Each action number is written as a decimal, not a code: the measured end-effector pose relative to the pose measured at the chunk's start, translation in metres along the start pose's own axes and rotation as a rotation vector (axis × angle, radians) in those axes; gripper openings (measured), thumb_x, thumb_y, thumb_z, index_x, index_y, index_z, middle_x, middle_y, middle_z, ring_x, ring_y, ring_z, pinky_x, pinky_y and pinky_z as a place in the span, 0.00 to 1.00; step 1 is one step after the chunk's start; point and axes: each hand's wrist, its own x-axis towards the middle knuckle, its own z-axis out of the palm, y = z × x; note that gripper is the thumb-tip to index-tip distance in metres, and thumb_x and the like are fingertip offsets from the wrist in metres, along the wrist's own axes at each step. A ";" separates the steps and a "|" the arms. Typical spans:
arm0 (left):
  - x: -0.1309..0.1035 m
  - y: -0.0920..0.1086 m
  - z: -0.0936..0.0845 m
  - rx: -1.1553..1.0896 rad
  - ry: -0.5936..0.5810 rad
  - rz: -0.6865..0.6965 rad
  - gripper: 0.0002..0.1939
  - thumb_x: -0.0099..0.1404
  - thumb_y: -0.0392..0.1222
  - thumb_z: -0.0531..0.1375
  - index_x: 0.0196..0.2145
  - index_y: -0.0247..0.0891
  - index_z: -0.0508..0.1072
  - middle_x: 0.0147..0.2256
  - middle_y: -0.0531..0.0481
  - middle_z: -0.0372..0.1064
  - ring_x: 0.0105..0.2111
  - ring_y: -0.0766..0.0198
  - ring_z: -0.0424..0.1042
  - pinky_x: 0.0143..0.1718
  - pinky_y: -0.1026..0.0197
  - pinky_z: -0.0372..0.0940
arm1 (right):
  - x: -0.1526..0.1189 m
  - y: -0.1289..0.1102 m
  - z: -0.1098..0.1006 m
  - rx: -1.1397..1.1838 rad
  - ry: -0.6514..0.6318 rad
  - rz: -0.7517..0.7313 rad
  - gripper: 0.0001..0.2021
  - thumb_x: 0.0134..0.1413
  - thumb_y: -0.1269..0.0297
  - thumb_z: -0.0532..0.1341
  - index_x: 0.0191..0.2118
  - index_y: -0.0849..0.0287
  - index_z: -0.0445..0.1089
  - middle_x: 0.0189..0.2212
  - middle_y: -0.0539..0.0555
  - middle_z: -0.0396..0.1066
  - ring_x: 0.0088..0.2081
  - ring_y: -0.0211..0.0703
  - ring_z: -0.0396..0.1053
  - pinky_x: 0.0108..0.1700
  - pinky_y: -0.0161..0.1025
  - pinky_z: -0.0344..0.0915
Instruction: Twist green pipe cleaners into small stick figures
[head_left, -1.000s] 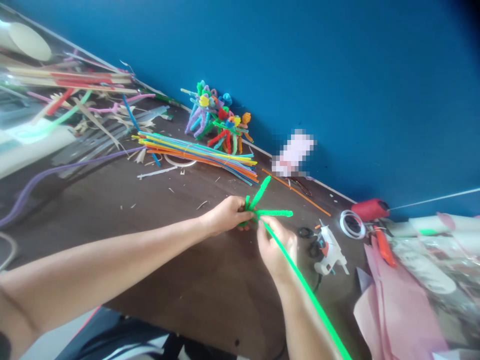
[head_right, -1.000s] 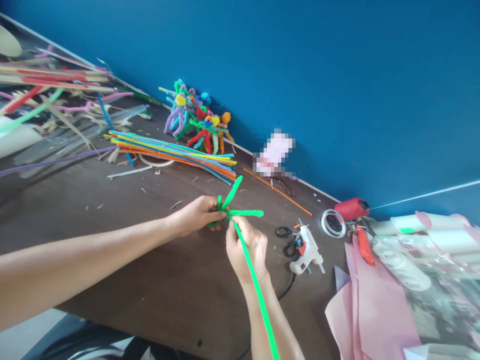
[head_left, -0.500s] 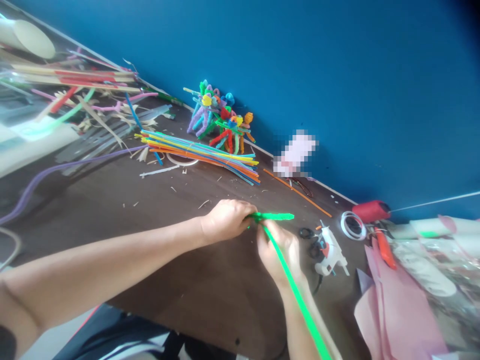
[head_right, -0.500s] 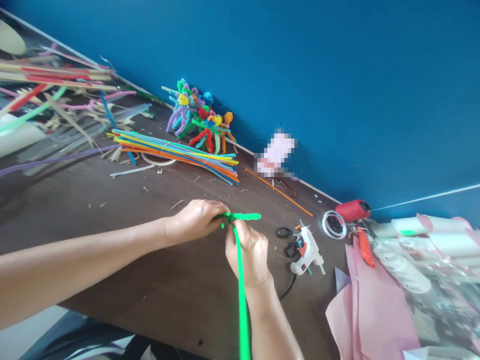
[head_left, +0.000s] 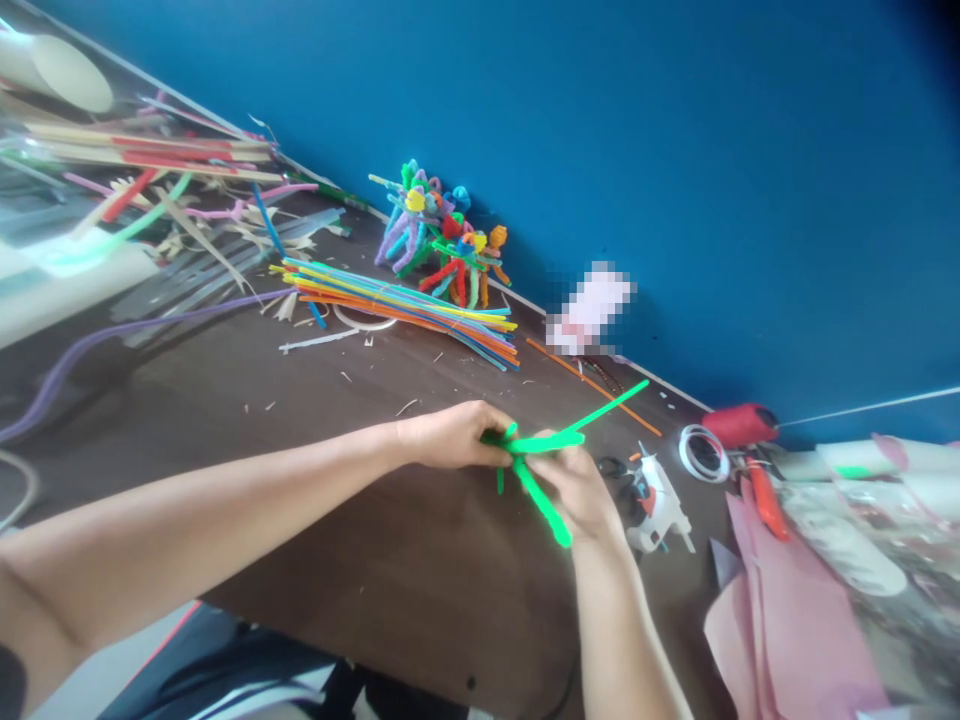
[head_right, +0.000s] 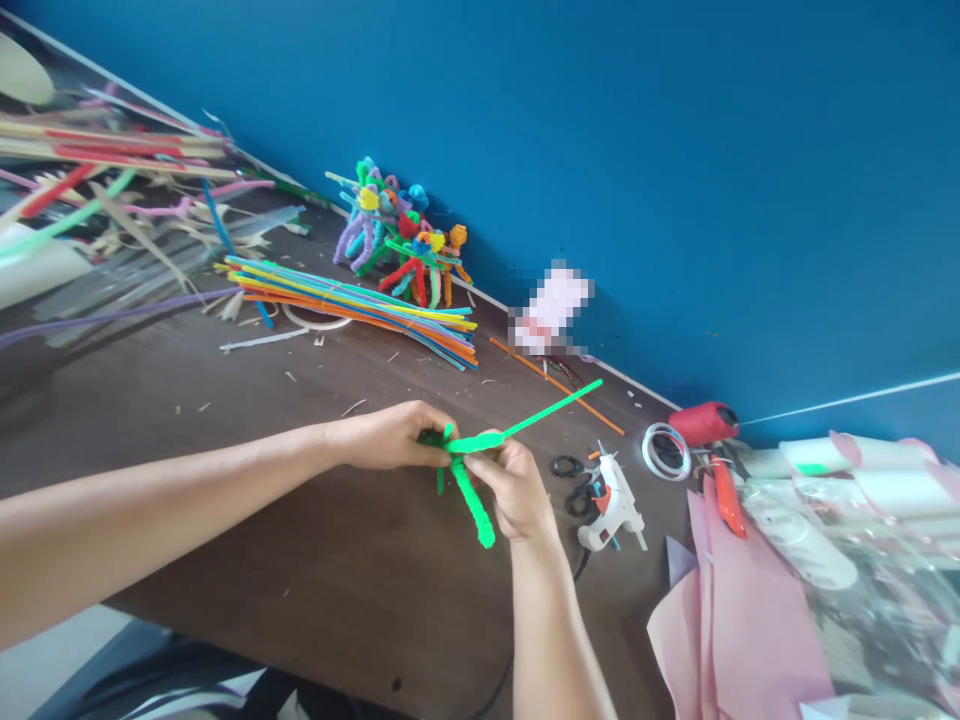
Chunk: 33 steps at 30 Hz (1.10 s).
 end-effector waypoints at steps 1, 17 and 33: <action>0.000 -0.001 0.000 -0.076 -0.001 0.008 0.07 0.54 0.39 0.58 0.29 0.31 0.69 0.24 0.54 0.65 0.25 0.71 0.62 0.27 0.70 0.58 | 0.001 0.002 0.000 0.065 -0.018 0.023 0.06 0.37 0.66 0.64 0.26 0.60 0.68 0.16 0.45 0.64 0.17 0.32 0.60 0.19 0.29 0.56; 0.003 0.002 0.025 -0.780 0.269 -0.106 0.13 0.52 0.45 0.61 0.27 0.30 0.67 0.22 0.50 0.69 0.21 0.71 0.65 0.24 0.68 0.60 | 0.000 0.009 0.018 -0.106 0.252 -0.250 0.05 0.44 0.65 0.60 0.24 0.60 0.66 0.17 0.48 0.68 0.18 0.36 0.64 0.20 0.32 0.61; 0.002 -0.003 0.019 0.050 0.501 -0.233 0.05 0.51 0.38 0.56 0.22 0.34 0.66 0.18 0.56 0.65 0.20 0.70 0.63 0.22 0.69 0.57 | -0.013 0.006 0.025 -1.444 0.366 -0.739 0.09 0.54 0.68 0.53 0.29 0.60 0.69 0.20 0.52 0.72 0.21 0.37 0.69 0.25 0.31 0.58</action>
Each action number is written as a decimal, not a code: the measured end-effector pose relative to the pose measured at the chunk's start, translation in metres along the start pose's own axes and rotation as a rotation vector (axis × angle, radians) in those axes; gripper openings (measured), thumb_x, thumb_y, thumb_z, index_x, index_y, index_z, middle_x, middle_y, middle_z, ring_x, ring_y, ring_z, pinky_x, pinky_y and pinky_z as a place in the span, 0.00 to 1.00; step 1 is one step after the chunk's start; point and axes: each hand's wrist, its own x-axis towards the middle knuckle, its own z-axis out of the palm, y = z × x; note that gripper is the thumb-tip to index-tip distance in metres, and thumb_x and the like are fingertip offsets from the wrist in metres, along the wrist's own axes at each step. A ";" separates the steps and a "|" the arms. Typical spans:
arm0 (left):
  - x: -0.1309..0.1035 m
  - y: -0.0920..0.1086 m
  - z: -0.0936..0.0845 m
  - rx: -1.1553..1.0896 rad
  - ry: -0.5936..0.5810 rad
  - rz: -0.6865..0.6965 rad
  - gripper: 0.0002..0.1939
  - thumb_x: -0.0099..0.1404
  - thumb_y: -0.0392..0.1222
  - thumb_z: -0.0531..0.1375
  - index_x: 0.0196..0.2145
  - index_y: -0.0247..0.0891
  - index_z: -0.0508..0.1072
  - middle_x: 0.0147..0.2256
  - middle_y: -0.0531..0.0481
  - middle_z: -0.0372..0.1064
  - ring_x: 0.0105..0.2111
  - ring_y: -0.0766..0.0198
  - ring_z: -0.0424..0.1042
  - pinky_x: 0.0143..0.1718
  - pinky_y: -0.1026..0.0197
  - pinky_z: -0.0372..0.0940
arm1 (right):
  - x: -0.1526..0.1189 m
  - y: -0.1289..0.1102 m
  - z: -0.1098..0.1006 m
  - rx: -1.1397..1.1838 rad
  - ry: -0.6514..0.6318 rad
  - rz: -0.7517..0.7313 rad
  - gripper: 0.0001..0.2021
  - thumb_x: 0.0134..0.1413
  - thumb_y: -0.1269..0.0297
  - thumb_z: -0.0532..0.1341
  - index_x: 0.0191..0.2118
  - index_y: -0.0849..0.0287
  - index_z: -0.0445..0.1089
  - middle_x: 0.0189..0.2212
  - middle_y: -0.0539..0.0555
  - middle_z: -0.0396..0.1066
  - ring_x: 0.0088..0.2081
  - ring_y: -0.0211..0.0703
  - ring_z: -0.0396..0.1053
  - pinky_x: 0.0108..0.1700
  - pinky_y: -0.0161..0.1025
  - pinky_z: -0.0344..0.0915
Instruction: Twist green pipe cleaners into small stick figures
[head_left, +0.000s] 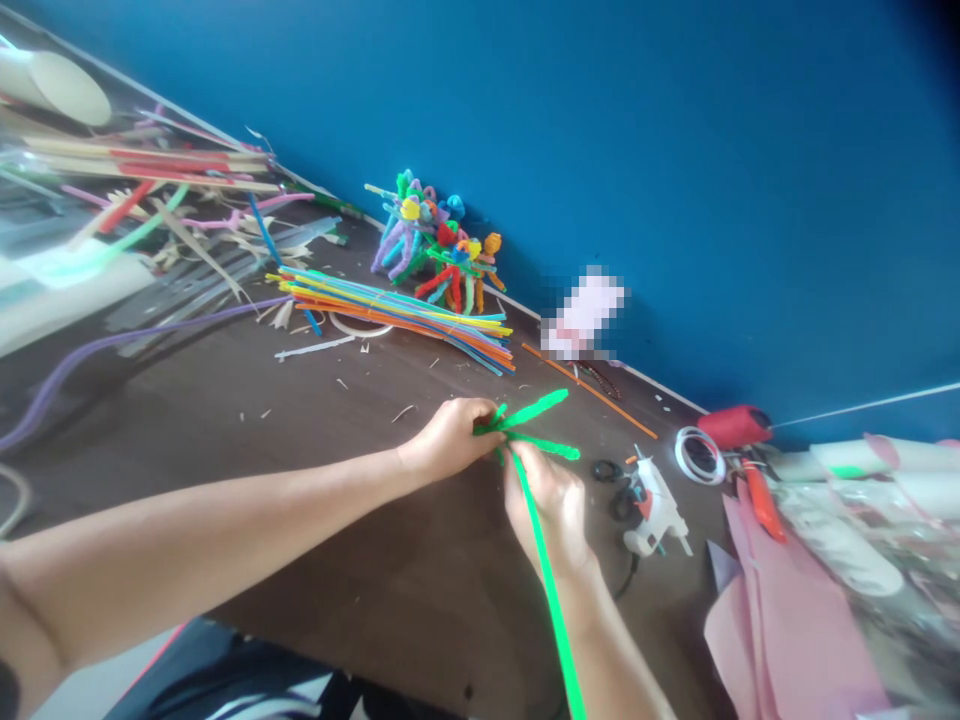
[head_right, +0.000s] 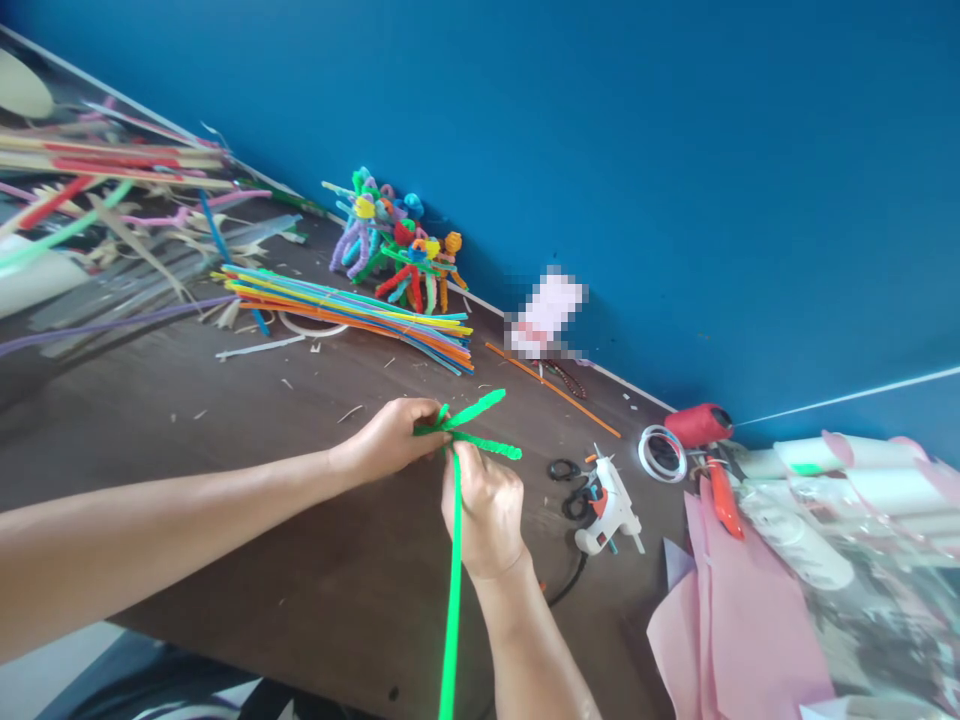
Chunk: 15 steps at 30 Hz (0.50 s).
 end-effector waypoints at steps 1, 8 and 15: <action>0.001 0.001 -0.002 0.027 -0.009 0.013 0.04 0.50 0.38 0.56 0.21 0.34 0.67 0.18 0.56 0.65 0.21 0.70 0.63 0.22 0.69 0.57 | 0.000 0.000 0.000 -0.024 -0.001 -0.003 0.09 0.54 0.68 0.53 0.28 0.60 0.69 0.20 0.51 0.71 0.21 0.37 0.69 0.25 0.31 0.57; 0.008 0.000 -0.006 -0.396 -0.263 -0.130 0.07 0.50 0.38 0.56 0.27 0.31 0.69 0.21 0.52 0.67 0.22 0.69 0.65 0.24 0.67 0.61 | 0.001 0.003 -0.002 -0.069 0.014 0.077 0.10 0.54 0.69 0.51 0.29 0.60 0.68 0.20 0.54 0.72 0.20 0.40 0.69 0.24 0.32 0.56; 0.006 -0.005 -0.003 0.098 -0.106 0.029 0.07 0.52 0.39 0.55 0.22 0.33 0.69 0.21 0.51 0.67 0.24 0.66 0.66 0.25 0.67 0.58 | 0.004 -0.003 -0.006 -0.055 -0.137 0.026 0.14 0.56 0.68 0.48 0.25 0.59 0.67 0.17 0.54 0.69 0.22 0.40 0.69 0.25 0.32 0.56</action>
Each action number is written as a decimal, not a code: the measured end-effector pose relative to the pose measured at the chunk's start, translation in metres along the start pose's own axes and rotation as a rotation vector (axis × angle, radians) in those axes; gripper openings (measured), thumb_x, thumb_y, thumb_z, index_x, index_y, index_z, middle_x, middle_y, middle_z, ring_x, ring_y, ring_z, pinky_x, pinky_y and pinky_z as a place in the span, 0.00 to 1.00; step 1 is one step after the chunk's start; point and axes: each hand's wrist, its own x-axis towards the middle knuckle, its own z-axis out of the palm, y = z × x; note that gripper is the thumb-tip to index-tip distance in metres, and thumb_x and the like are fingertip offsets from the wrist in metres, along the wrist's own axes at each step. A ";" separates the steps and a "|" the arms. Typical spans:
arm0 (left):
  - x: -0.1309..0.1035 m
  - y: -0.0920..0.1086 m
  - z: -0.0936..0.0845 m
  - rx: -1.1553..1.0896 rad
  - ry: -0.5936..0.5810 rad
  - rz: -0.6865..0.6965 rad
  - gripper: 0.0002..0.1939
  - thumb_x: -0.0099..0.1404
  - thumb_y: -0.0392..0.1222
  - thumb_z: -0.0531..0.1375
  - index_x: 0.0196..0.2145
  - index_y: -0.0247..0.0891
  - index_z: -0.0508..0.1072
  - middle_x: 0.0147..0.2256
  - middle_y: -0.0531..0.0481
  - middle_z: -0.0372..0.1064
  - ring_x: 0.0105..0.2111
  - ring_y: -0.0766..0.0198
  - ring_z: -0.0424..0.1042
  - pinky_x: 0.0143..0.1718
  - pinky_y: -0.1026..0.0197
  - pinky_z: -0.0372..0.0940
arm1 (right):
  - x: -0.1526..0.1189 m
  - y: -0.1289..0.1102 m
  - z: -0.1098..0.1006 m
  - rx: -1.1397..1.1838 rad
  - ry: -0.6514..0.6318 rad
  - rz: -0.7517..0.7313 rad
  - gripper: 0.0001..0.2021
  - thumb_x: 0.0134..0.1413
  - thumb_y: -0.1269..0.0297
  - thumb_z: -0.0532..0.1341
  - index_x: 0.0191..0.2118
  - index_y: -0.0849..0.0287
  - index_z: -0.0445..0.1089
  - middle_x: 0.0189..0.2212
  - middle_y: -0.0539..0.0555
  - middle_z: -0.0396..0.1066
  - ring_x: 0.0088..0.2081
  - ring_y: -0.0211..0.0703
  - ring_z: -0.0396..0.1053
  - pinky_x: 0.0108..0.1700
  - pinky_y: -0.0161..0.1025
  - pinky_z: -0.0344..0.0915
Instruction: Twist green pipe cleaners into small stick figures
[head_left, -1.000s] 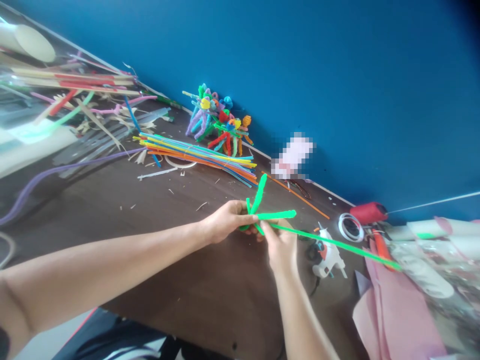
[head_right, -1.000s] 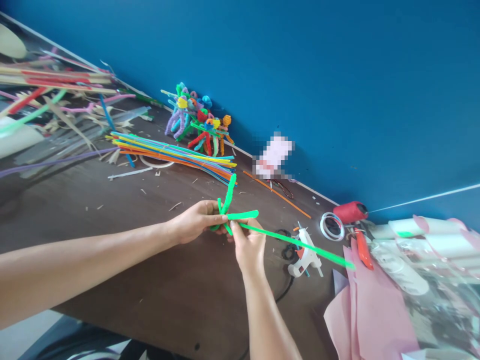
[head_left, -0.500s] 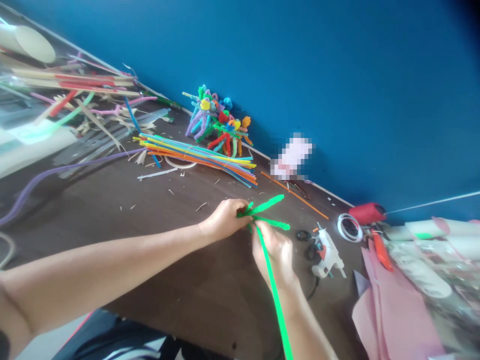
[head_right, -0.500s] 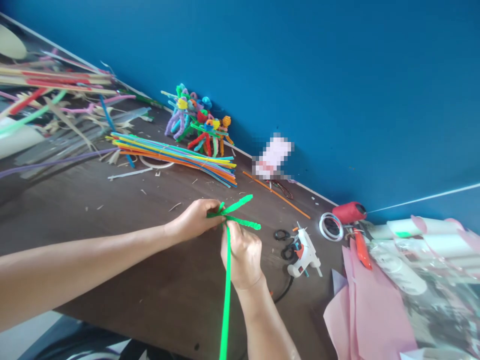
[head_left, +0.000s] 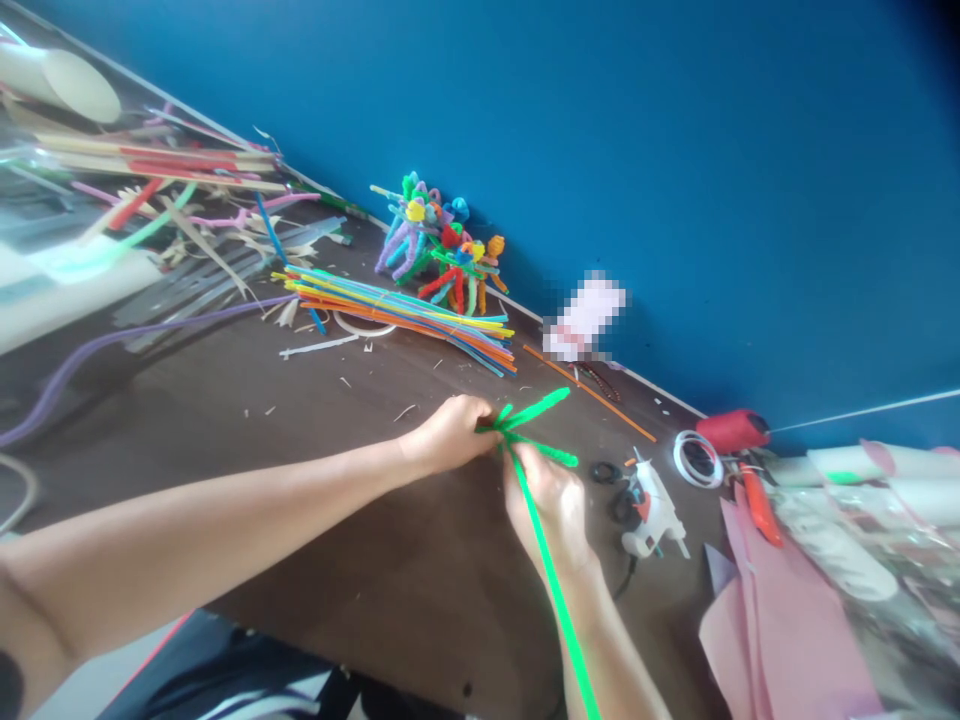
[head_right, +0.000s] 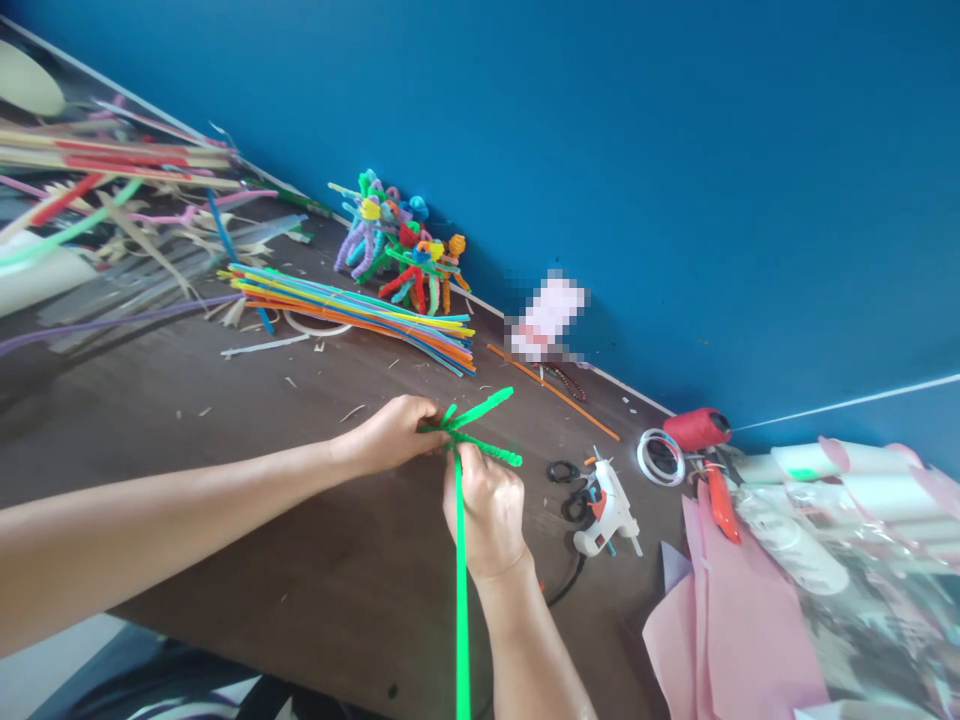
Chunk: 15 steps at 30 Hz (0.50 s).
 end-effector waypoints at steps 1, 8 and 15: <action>-0.001 0.000 0.000 0.100 0.039 0.038 0.06 0.52 0.38 0.55 0.22 0.33 0.69 0.22 0.50 0.67 0.25 0.65 0.66 0.26 0.66 0.58 | 0.000 0.000 0.000 0.002 -0.018 0.005 0.13 0.56 0.68 0.48 0.26 0.60 0.67 0.17 0.54 0.69 0.22 0.40 0.69 0.25 0.32 0.56; -0.008 0.007 0.000 0.331 0.056 0.323 0.08 0.56 0.32 0.50 0.29 0.33 0.69 0.30 0.45 0.67 0.32 0.62 0.67 0.34 0.64 0.60 | -0.001 0.004 -0.002 0.193 -0.080 0.081 0.07 0.51 0.69 0.53 0.32 0.60 0.68 0.24 0.54 0.73 0.26 0.44 0.72 0.27 0.33 0.58; -0.012 0.015 -0.006 0.455 0.025 0.313 0.08 0.57 0.33 0.50 0.30 0.33 0.68 0.30 0.45 0.65 0.31 0.61 0.67 0.32 0.63 0.60 | -0.002 0.002 -0.011 0.174 0.071 0.128 0.08 0.52 0.66 0.54 0.35 0.59 0.69 0.27 0.56 0.73 0.28 0.44 0.70 0.31 0.36 0.61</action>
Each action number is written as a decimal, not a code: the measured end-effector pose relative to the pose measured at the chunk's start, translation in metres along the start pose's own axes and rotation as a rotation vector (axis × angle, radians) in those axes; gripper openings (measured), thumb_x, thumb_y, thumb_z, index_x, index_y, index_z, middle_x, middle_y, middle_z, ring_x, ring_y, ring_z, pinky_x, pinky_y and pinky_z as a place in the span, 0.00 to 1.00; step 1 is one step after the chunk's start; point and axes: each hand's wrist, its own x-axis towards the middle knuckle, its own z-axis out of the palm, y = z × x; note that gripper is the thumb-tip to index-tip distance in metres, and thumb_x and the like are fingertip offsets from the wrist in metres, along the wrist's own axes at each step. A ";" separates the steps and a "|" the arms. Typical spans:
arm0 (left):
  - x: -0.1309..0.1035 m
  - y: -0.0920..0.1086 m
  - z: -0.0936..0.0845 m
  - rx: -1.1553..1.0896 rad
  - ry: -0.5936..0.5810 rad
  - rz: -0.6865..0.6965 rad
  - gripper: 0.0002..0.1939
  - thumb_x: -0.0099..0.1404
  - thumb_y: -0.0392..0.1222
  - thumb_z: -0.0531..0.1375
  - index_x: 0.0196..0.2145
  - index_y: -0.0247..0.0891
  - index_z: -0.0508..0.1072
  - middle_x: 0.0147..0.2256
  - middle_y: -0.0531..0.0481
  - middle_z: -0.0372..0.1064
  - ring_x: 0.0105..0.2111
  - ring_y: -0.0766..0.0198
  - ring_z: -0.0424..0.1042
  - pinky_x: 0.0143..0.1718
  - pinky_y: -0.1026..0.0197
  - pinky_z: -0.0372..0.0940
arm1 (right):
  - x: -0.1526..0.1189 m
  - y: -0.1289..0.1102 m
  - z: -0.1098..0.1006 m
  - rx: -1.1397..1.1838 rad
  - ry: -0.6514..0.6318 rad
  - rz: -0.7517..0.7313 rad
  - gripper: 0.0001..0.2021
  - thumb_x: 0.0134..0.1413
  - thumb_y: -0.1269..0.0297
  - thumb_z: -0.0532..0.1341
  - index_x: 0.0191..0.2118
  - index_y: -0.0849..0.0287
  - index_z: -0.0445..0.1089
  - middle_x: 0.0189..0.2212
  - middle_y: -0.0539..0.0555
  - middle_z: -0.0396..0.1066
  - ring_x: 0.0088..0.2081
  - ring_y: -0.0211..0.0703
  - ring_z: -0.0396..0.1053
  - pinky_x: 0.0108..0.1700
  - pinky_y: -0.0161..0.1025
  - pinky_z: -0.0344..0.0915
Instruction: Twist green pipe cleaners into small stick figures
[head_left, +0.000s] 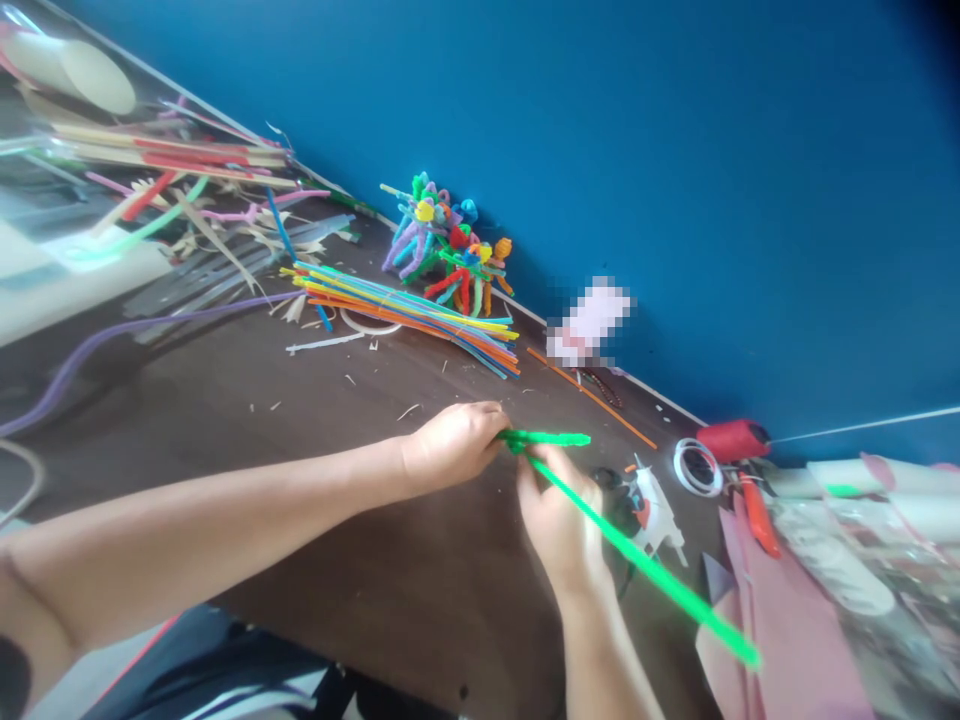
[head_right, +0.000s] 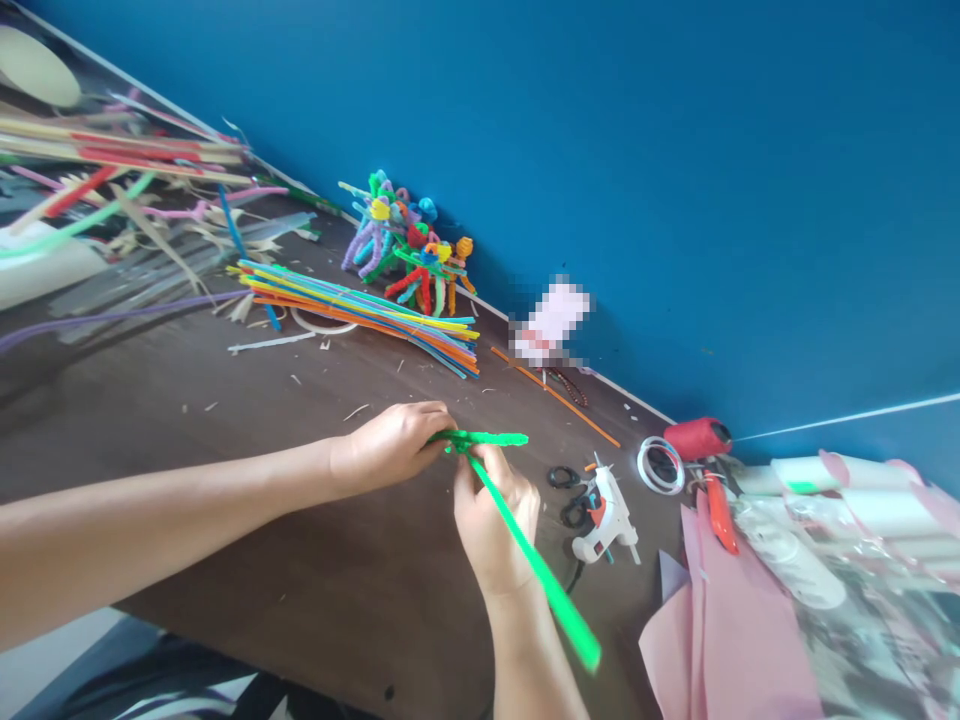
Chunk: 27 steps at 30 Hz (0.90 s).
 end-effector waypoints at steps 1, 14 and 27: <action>0.000 -0.001 0.000 -0.003 0.001 -0.019 0.08 0.57 0.34 0.50 0.30 0.34 0.69 0.30 0.45 0.66 0.31 0.61 0.67 0.31 0.63 0.60 | 0.001 0.000 -0.001 -0.013 0.024 -0.021 0.08 0.52 0.66 0.54 0.34 0.59 0.70 0.28 0.56 0.73 0.29 0.45 0.70 0.33 0.37 0.61; 0.009 -0.013 -0.003 -0.412 -0.193 -0.221 0.06 0.48 0.36 0.57 0.26 0.34 0.73 0.20 0.55 0.65 0.21 0.70 0.60 0.21 0.71 0.52 | 0.009 0.027 0.007 0.560 -0.244 0.082 0.07 0.49 0.64 0.58 0.30 0.58 0.73 0.26 0.51 0.73 0.30 0.43 0.69 0.34 0.38 0.64; 0.006 -0.014 0.003 -1.155 -0.360 -0.267 0.09 0.48 0.41 0.63 0.25 0.32 0.71 0.20 0.54 0.66 0.21 0.72 0.63 0.20 0.71 0.56 | 0.009 0.023 0.031 1.556 -0.283 0.658 0.06 0.36 0.67 0.64 0.26 0.59 0.67 0.12 0.43 0.62 0.12 0.28 0.55 0.13 0.26 0.52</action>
